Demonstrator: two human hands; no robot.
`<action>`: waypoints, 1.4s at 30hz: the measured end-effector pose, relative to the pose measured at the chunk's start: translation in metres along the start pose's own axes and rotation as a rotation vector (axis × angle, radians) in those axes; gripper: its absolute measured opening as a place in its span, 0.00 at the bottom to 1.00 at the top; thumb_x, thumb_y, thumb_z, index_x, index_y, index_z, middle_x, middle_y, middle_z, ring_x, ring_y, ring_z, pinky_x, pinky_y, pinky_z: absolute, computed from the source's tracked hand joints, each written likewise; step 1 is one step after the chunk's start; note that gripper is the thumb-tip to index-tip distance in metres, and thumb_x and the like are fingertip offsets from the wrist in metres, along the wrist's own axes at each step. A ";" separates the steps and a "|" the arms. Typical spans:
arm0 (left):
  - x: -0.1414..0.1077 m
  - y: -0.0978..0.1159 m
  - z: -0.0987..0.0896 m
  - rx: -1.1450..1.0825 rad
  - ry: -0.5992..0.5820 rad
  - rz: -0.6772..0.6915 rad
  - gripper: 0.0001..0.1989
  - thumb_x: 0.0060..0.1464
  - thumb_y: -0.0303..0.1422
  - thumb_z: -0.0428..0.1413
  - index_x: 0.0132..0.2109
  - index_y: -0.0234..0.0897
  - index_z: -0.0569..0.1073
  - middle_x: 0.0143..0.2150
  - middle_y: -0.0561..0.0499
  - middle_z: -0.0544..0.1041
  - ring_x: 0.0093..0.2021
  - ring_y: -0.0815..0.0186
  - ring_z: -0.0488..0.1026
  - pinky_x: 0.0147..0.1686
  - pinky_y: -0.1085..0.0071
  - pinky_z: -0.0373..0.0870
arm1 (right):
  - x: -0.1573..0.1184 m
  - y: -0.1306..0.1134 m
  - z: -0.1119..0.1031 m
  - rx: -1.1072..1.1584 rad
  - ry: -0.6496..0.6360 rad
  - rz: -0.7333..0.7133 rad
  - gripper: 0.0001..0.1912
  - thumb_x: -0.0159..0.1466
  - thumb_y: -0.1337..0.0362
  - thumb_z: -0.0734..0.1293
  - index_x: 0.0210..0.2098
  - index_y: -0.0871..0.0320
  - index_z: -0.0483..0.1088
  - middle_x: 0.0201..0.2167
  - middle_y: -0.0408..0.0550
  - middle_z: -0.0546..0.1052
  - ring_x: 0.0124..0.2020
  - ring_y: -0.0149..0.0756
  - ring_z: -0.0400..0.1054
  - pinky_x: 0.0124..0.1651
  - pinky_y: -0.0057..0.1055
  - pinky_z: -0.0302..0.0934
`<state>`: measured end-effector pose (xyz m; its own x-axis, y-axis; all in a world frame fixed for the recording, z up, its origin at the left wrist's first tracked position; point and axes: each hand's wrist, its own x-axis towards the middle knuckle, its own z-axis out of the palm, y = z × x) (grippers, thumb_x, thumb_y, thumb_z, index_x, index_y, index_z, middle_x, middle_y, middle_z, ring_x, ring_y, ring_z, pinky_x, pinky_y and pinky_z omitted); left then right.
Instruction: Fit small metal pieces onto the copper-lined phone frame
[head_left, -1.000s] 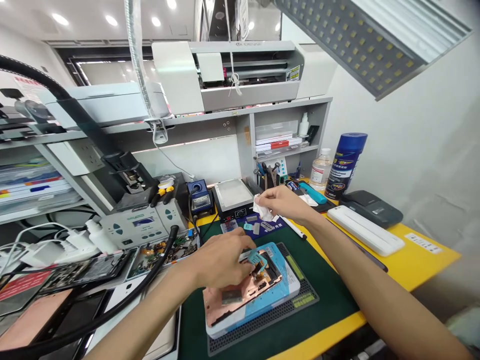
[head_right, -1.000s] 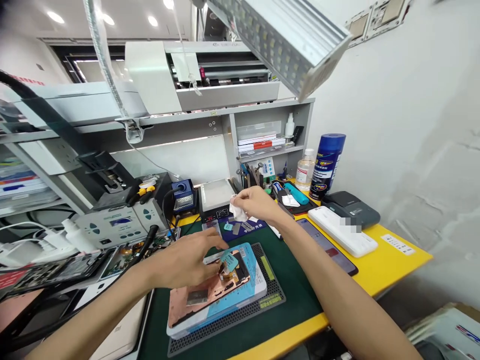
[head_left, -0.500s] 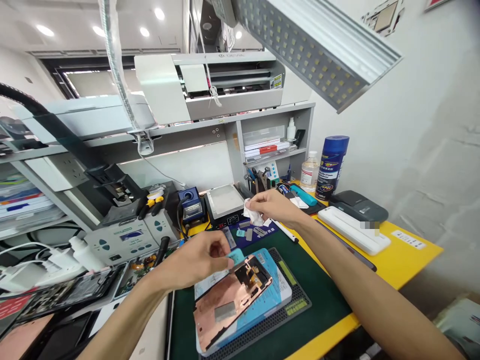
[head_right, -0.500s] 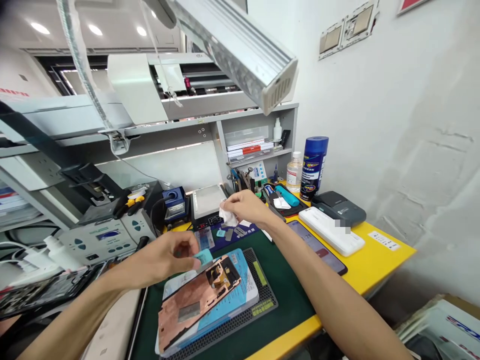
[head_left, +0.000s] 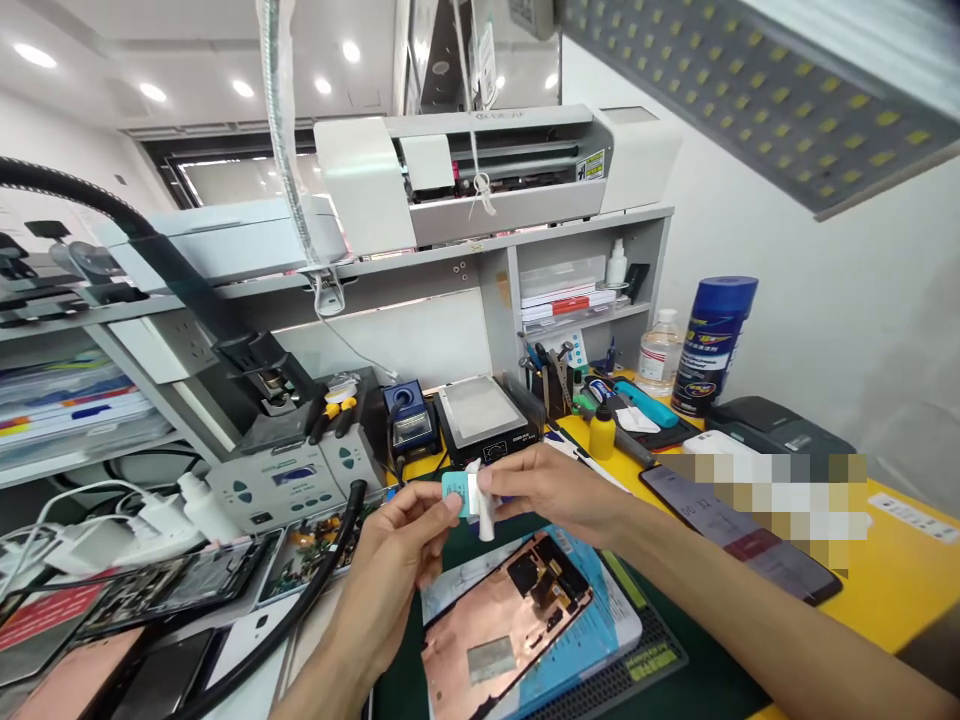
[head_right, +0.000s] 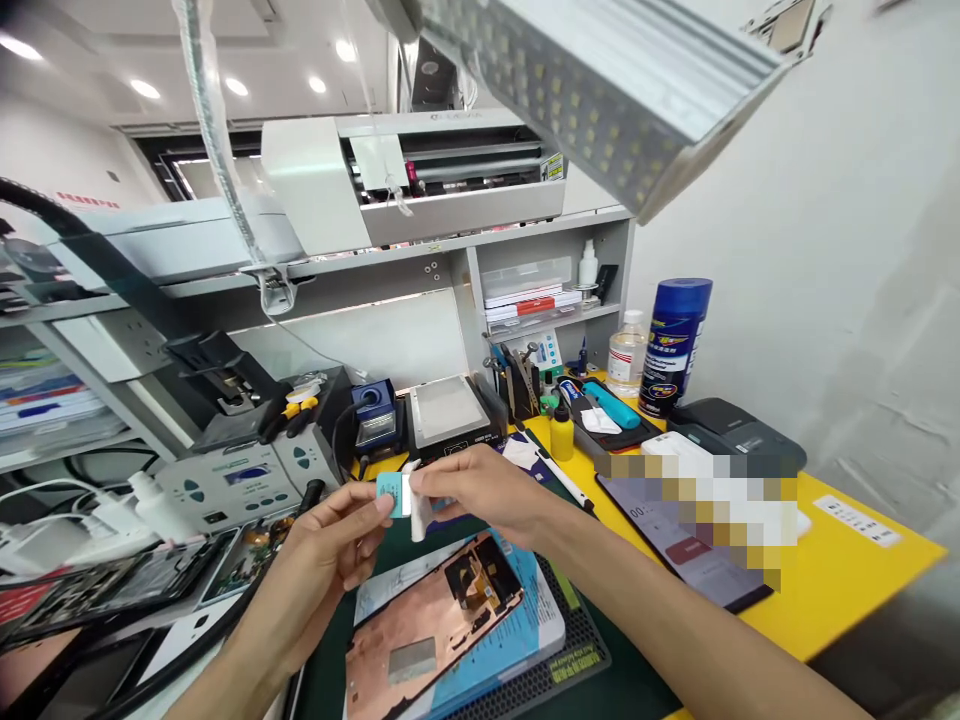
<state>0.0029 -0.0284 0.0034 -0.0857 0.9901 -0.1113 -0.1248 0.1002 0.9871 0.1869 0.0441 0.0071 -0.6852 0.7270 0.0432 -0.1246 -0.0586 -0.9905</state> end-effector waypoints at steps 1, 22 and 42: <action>-0.001 0.000 0.001 0.002 0.007 0.001 0.15 0.48 0.44 0.66 0.35 0.38 0.73 0.24 0.58 0.61 0.23 0.73 0.51 0.19 0.76 0.46 | 0.000 0.000 0.000 -0.005 -0.018 -0.008 0.16 0.61 0.53 0.71 0.34 0.62 0.79 0.32 0.50 0.78 0.37 0.37 0.71 0.46 0.36 0.64; -0.019 0.011 -0.020 0.410 -0.423 0.036 0.14 0.57 0.43 0.57 0.30 0.36 0.75 0.23 0.55 0.67 0.25 0.69 0.61 0.25 0.73 0.55 | -0.020 -0.015 0.019 -0.637 -0.184 -0.149 0.10 0.64 0.63 0.68 0.28 0.60 0.67 0.21 0.38 0.64 0.24 0.26 0.57 0.26 0.24 0.49; -0.020 -0.009 -0.008 0.094 -0.012 0.129 0.16 0.52 0.47 0.62 0.31 0.36 0.76 0.23 0.56 0.63 0.21 0.73 0.53 0.20 0.72 0.46 | -0.006 -0.013 0.008 -0.336 0.224 -0.307 0.18 0.66 0.53 0.67 0.28 0.60 0.66 0.22 0.38 0.63 0.23 0.25 0.55 0.24 0.24 0.50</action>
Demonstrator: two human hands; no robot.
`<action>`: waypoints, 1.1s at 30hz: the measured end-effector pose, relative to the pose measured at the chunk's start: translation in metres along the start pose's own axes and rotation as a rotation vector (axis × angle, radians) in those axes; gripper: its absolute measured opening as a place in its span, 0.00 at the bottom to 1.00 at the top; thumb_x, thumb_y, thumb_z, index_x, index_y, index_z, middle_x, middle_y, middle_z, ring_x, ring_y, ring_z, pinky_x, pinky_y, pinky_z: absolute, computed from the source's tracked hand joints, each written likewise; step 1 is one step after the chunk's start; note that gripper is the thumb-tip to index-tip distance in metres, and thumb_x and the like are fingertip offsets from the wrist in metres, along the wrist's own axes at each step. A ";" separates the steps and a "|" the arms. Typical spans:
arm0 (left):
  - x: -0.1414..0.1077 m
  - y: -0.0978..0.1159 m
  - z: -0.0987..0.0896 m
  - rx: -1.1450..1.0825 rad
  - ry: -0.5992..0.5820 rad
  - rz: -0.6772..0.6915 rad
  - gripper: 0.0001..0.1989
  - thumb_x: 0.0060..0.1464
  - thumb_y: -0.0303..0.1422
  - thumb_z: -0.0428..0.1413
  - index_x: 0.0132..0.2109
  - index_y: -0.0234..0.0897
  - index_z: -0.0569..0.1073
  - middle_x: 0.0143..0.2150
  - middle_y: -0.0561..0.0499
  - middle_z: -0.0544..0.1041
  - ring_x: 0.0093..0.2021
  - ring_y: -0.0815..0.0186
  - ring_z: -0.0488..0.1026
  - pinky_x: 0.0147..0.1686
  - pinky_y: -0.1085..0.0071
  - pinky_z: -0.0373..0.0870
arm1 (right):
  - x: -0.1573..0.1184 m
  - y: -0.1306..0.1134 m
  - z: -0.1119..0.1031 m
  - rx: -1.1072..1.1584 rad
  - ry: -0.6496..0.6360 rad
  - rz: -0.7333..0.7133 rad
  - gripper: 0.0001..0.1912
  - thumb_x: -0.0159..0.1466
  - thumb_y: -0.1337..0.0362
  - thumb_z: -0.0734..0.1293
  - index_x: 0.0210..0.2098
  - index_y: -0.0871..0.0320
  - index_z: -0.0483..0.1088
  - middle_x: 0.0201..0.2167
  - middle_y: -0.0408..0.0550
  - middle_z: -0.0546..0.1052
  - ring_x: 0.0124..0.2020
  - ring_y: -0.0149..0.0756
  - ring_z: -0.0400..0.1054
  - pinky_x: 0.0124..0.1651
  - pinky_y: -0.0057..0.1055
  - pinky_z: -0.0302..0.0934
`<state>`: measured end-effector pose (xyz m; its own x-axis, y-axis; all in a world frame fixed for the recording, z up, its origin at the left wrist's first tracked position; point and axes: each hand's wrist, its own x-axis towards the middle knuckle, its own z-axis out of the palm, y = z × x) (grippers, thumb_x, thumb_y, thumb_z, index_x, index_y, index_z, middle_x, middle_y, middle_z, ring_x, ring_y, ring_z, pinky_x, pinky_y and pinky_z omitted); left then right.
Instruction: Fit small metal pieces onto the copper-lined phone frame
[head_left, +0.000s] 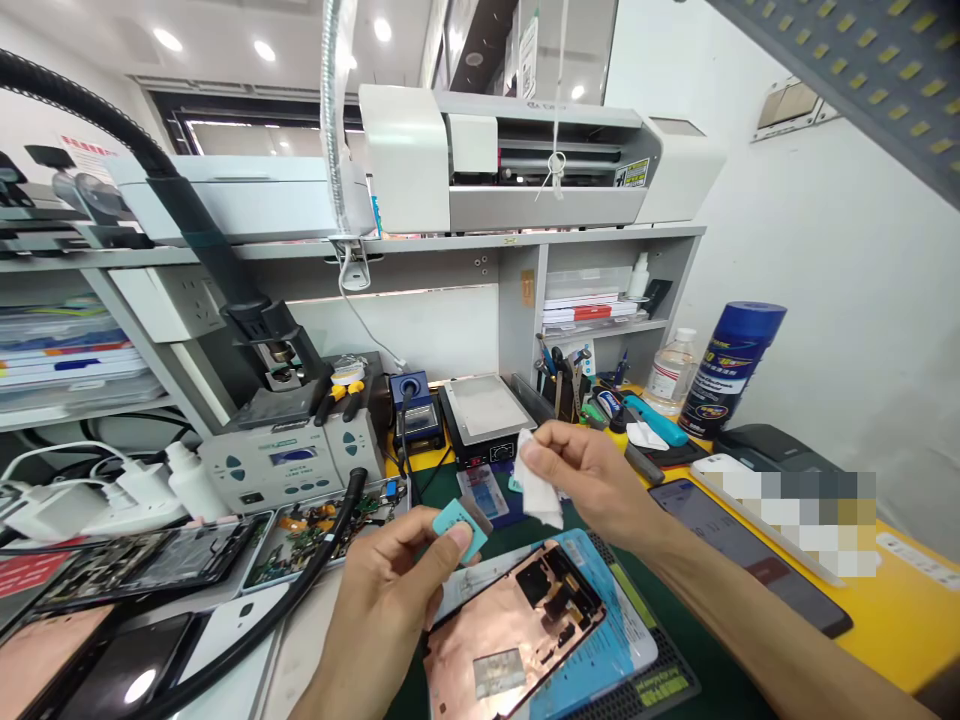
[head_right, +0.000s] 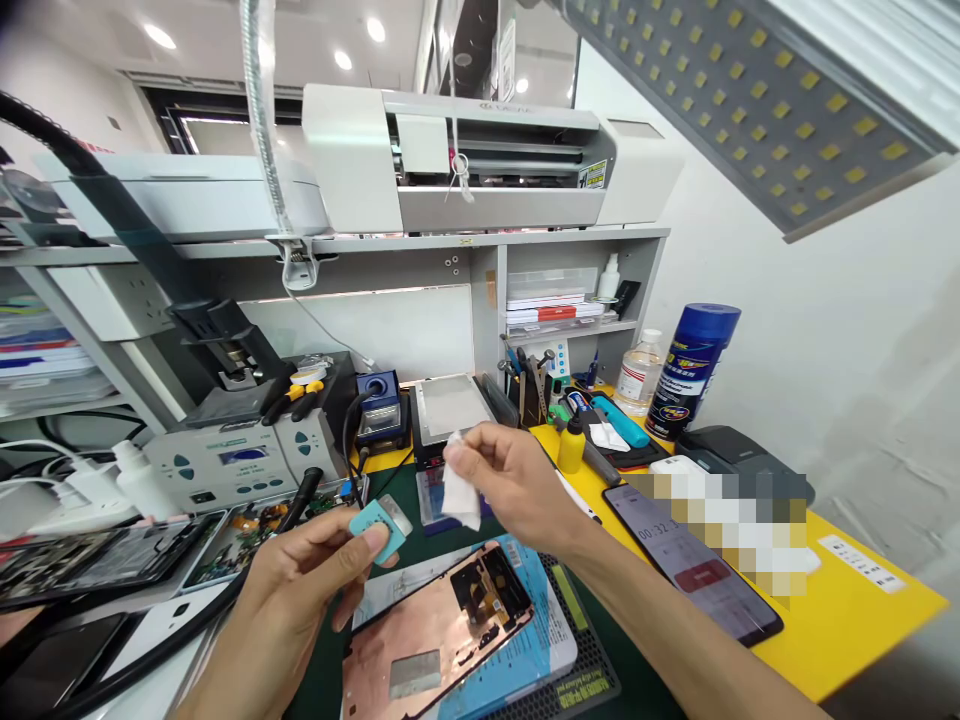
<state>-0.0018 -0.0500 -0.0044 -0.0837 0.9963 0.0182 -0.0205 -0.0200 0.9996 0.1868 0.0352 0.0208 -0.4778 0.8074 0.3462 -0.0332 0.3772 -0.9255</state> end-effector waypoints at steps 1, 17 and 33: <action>0.000 0.000 -0.001 -0.003 0.001 -0.007 0.17 0.52 0.47 0.62 0.30 0.37 0.76 0.23 0.56 0.63 0.20 0.73 0.53 0.19 0.72 0.46 | 0.002 0.000 -0.002 -0.003 0.016 0.009 0.18 0.66 0.52 0.67 0.28 0.60 0.66 0.22 0.38 0.63 0.22 0.25 0.55 0.24 0.24 0.49; 0.000 0.005 -0.002 0.179 -0.089 0.034 0.17 0.55 0.46 0.59 0.28 0.37 0.73 0.23 0.57 0.60 0.23 0.71 0.54 0.23 0.73 0.51 | -0.010 -0.014 0.018 -0.077 -0.173 0.068 0.15 0.67 0.56 0.66 0.33 0.62 0.75 0.27 0.44 0.72 0.26 0.28 0.61 0.28 0.24 0.56; -0.005 0.004 0.003 0.167 -0.027 0.061 0.17 0.54 0.45 0.60 0.26 0.37 0.74 0.21 0.57 0.61 0.23 0.71 0.55 0.23 0.74 0.51 | -0.015 -0.008 0.022 -0.345 -0.123 -0.006 0.10 0.66 0.63 0.65 0.28 0.59 0.69 0.29 0.43 0.71 0.31 0.31 0.64 0.33 0.28 0.55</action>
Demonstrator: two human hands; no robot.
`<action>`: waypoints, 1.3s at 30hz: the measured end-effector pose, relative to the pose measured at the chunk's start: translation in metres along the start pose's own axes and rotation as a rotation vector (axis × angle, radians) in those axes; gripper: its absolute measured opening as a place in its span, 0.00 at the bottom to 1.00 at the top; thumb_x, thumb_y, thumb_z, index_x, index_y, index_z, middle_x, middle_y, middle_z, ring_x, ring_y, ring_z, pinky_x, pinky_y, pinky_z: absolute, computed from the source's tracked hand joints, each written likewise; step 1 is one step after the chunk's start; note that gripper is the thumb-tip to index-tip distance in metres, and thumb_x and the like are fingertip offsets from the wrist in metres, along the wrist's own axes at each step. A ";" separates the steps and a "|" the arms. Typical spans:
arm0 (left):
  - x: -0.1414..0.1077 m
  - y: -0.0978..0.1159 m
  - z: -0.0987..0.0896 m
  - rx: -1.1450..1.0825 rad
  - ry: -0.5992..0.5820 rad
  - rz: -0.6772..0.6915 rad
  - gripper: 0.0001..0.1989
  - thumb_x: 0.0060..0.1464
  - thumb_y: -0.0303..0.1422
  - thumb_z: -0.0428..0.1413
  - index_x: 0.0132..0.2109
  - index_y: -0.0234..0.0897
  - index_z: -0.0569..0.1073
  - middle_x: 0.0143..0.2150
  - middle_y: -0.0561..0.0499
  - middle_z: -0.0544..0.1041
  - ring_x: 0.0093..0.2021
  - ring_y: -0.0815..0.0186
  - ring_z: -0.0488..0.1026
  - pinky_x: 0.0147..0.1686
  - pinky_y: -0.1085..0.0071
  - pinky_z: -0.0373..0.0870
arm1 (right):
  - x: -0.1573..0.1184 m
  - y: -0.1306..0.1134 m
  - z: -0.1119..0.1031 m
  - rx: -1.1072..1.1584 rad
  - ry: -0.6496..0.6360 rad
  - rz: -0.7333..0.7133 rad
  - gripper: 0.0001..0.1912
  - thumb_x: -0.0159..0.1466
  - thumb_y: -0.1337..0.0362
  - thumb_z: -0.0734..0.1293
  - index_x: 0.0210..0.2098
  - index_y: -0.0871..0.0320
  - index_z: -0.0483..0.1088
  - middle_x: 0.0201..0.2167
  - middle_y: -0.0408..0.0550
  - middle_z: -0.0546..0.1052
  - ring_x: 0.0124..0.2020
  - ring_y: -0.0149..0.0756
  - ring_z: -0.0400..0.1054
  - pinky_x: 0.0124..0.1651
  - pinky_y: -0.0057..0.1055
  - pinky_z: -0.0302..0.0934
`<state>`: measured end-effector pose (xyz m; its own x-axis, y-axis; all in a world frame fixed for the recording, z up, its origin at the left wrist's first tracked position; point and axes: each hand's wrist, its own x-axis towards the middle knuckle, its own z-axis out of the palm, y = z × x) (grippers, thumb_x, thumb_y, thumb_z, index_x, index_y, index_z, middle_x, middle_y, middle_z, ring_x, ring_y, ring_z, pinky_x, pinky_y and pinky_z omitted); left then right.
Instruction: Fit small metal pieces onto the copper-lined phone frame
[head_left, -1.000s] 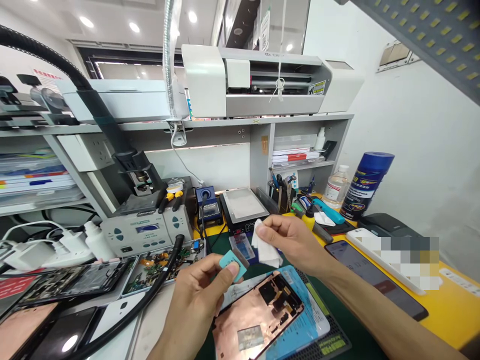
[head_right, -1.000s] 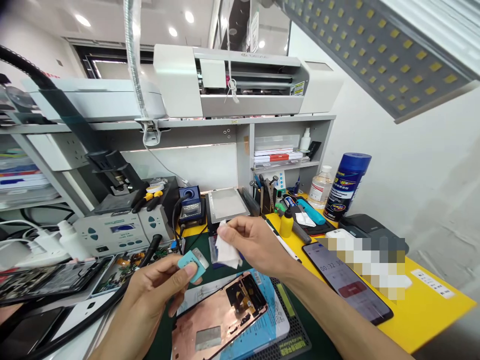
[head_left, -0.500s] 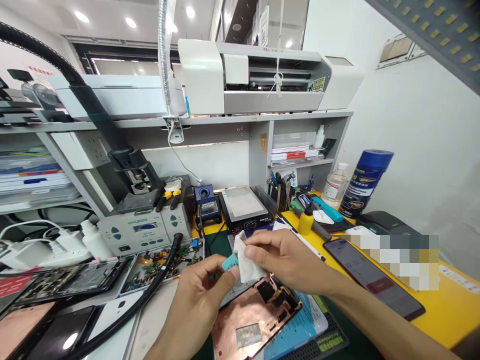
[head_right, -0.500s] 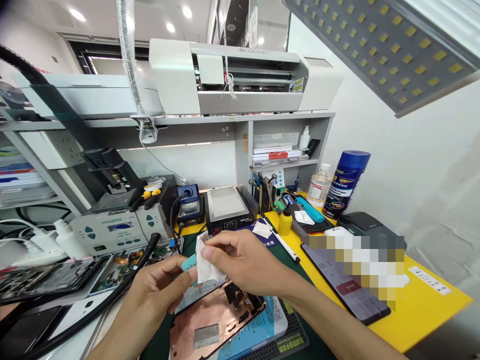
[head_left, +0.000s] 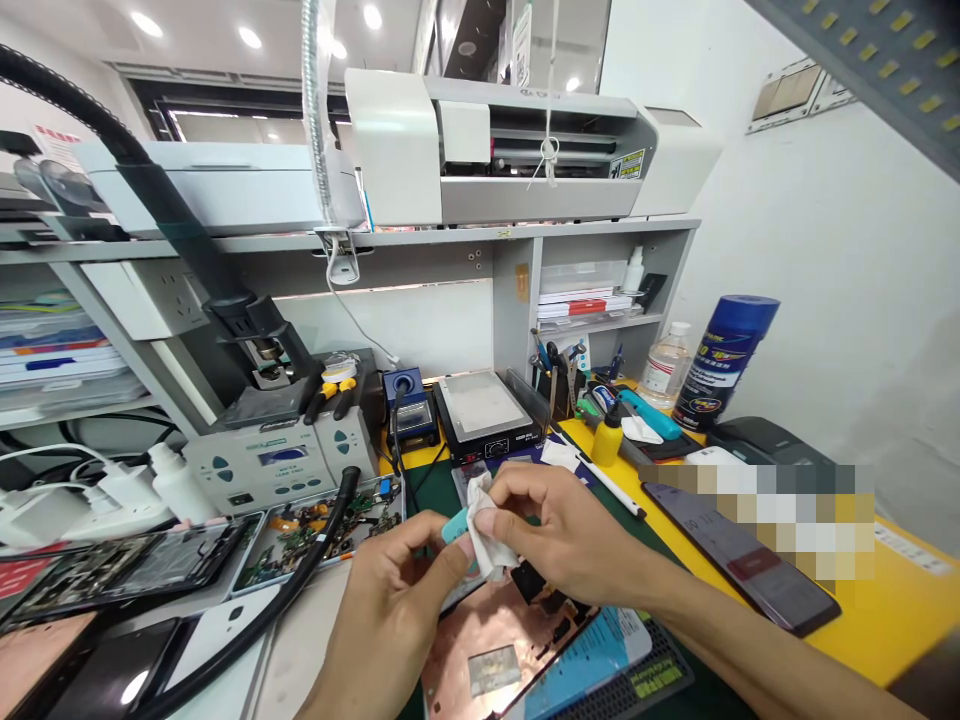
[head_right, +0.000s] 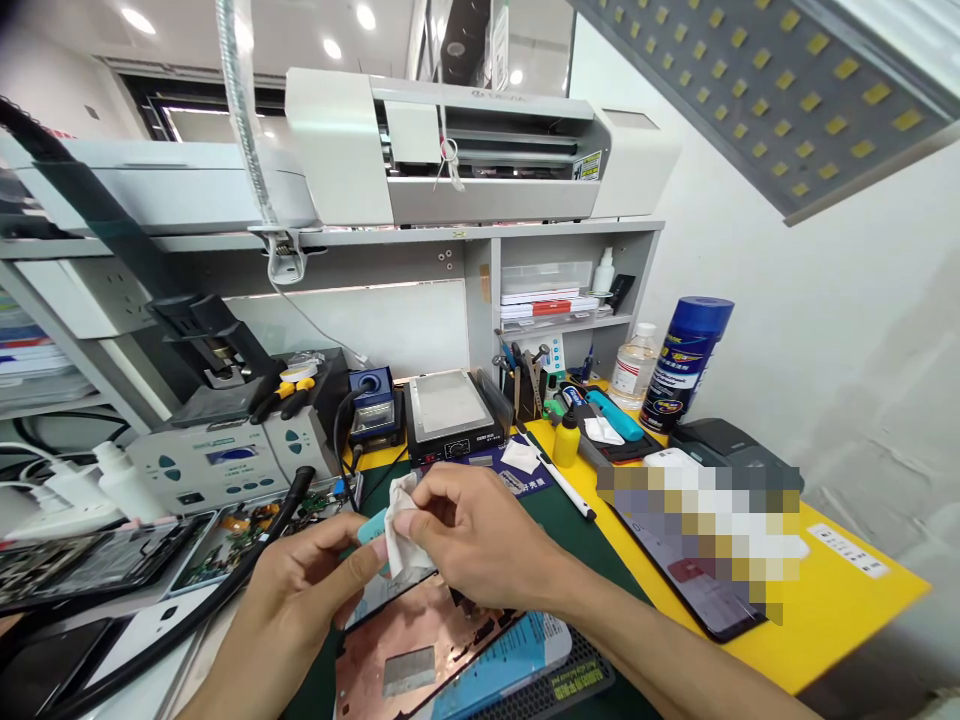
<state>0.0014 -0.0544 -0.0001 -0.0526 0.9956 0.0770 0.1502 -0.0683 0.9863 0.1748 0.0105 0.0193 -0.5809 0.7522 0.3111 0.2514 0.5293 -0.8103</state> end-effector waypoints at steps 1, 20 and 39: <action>-0.001 -0.002 0.000 -0.014 0.023 -0.006 0.17 0.53 0.45 0.60 0.25 0.37 0.73 0.20 0.57 0.61 0.22 0.71 0.55 0.23 0.74 0.51 | 0.000 0.001 -0.001 -0.009 0.029 -0.010 0.10 0.67 0.63 0.64 0.28 0.59 0.68 0.29 0.43 0.71 0.31 0.32 0.64 0.33 0.28 0.55; -0.001 -0.008 -0.003 -0.094 0.073 0.011 0.15 0.53 0.46 0.62 0.32 0.37 0.76 0.23 0.56 0.64 0.22 0.72 0.57 0.21 0.75 0.53 | 0.005 0.011 -0.015 0.313 -0.192 0.160 0.19 0.64 0.52 0.67 0.27 0.60 0.68 0.22 0.41 0.66 0.24 0.30 0.60 0.28 0.28 0.54; -0.012 -0.007 0.017 -0.124 0.305 -0.026 0.17 0.49 0.47 0.64 0.30 0.37 0.75 0.20 0.58 0.64 0.21 0.72 0.58 0.21 0.77 0.54 | 0.003 0.016 0.012 -0.498 0.317 -0.284 0.07 0.70 0.68 0.53 0.34 0.56 0.55 0.29 0.44 0.62 0.27 0.35 0.55 0.30 0.33 0.50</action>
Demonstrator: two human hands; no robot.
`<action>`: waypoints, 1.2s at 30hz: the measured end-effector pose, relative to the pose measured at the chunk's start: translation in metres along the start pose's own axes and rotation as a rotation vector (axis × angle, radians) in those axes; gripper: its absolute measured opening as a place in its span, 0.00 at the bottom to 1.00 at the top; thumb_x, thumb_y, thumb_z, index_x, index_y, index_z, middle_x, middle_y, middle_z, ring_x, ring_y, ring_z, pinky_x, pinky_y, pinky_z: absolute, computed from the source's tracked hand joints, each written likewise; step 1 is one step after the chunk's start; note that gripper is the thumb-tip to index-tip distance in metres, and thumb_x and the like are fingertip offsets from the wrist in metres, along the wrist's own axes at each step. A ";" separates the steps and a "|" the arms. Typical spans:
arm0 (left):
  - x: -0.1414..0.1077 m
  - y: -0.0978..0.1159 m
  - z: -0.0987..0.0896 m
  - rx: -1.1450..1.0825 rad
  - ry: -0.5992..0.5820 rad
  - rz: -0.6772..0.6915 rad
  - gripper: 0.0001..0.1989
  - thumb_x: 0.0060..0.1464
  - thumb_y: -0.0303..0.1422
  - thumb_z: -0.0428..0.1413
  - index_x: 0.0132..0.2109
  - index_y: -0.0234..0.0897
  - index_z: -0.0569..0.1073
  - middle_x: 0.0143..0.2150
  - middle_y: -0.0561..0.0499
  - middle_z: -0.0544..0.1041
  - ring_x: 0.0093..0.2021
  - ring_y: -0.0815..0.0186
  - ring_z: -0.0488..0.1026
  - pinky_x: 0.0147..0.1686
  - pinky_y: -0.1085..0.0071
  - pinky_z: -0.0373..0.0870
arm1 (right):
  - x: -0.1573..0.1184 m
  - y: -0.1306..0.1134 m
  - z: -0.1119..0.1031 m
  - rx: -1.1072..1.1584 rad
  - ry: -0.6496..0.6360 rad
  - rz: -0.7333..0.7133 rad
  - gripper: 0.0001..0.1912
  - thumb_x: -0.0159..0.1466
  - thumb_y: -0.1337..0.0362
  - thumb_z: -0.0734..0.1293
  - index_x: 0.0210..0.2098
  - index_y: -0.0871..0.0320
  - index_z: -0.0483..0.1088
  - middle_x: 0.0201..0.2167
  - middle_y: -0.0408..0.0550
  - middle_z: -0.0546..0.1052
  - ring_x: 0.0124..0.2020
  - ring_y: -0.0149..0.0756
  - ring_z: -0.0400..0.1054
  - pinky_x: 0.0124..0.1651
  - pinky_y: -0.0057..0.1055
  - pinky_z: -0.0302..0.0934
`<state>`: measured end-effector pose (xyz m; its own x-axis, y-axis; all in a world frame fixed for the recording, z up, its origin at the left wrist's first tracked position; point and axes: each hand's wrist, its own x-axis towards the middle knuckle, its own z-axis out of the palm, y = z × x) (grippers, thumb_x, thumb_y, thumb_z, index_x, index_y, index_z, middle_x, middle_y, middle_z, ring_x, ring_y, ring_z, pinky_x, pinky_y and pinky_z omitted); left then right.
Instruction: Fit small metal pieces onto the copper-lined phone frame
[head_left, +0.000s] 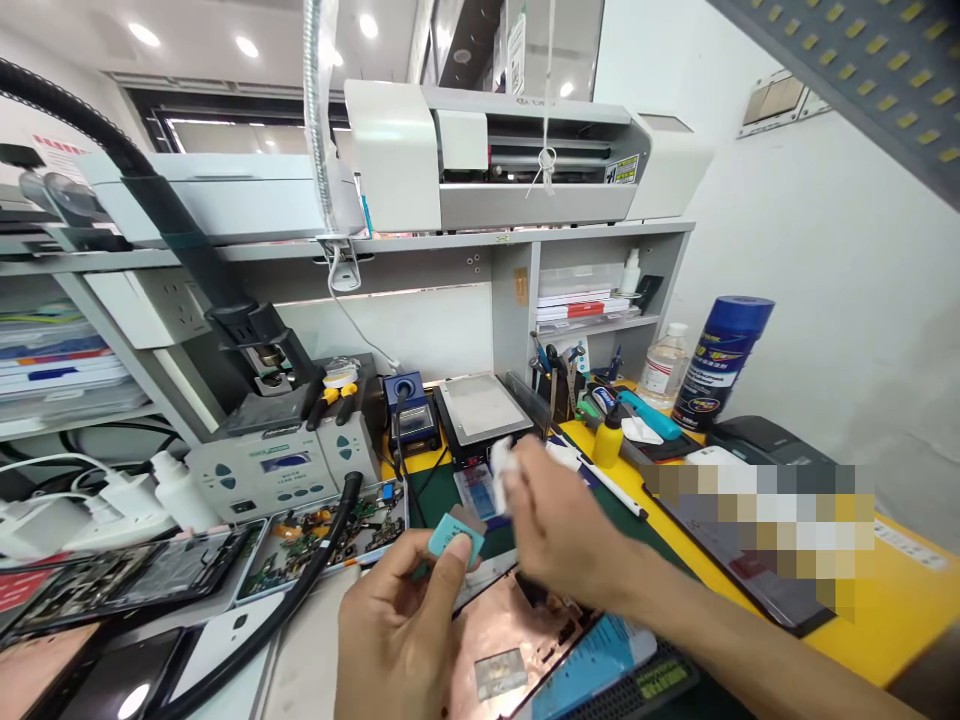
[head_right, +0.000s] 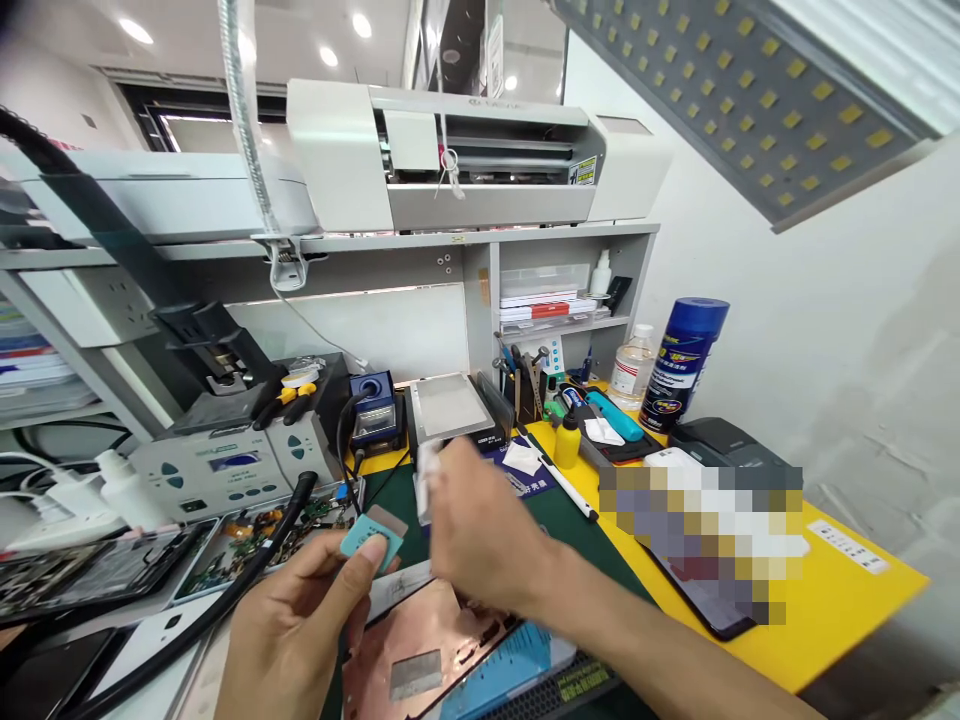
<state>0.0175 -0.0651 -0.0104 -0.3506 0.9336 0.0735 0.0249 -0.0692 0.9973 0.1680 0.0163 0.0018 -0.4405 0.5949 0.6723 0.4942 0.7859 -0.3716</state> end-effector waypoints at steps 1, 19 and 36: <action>0.000 -0.001 -0.001 -0.039 0.003 -0.026 0.17 0.47 0.47 0.65 0.30 0.36 0.75 0.20 0.58 0.64 0.21 0.73 0.58 0.21 0.78 0.54 | 0.002 0.002 -0.005 0.015 0.032 0.078 0.07 0.70 0.68 0.54 0.34 0.56 0.54 0.28 0.43 0.61 0.26 0.35 0.55 0.30 0.33 0.49; 0.005 0.000 -0.002 -0.067 -0.066 0.019 0.15 0.49 0.45 0.64 0.34 0.37 0.78 0.22 0.57 0.68 0.22 0.74 0.56 0.21 0.78 0.54 | 0.007 -0.015 -0.022 0.397 -0.432 0.249 0.16 0.71 0.59 0.59 0.28 0.57 0.56 0.25 0.38 0.60 0.26 0.29 0.53 0.29 0.29 0.48; -0.001 0.000 0.009 -0.348 -0.058 -0.139 0.16 0.48 0.44 0.66 0.37 0.37 0.77 0.25 0.57 0.70 0.22 0.75 0.57 0.20 0.78 0.54 | -0.004 -0.017 0.007 0.016 -0.091 -0.055 0.07 0.70 0.68 0.53 0.34 0.56 0.54 0.31 0.46 0.63 0.29 0.36 0.56 0.31 0.34 0.51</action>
<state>0.0261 -0.0626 -0.0107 -0.2747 0.9601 -0.0528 -0.3421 -0.0463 0.9385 0.1560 0.0016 0.0016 -0.5334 0.5630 0.6313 0.4555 0.8201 -0.3464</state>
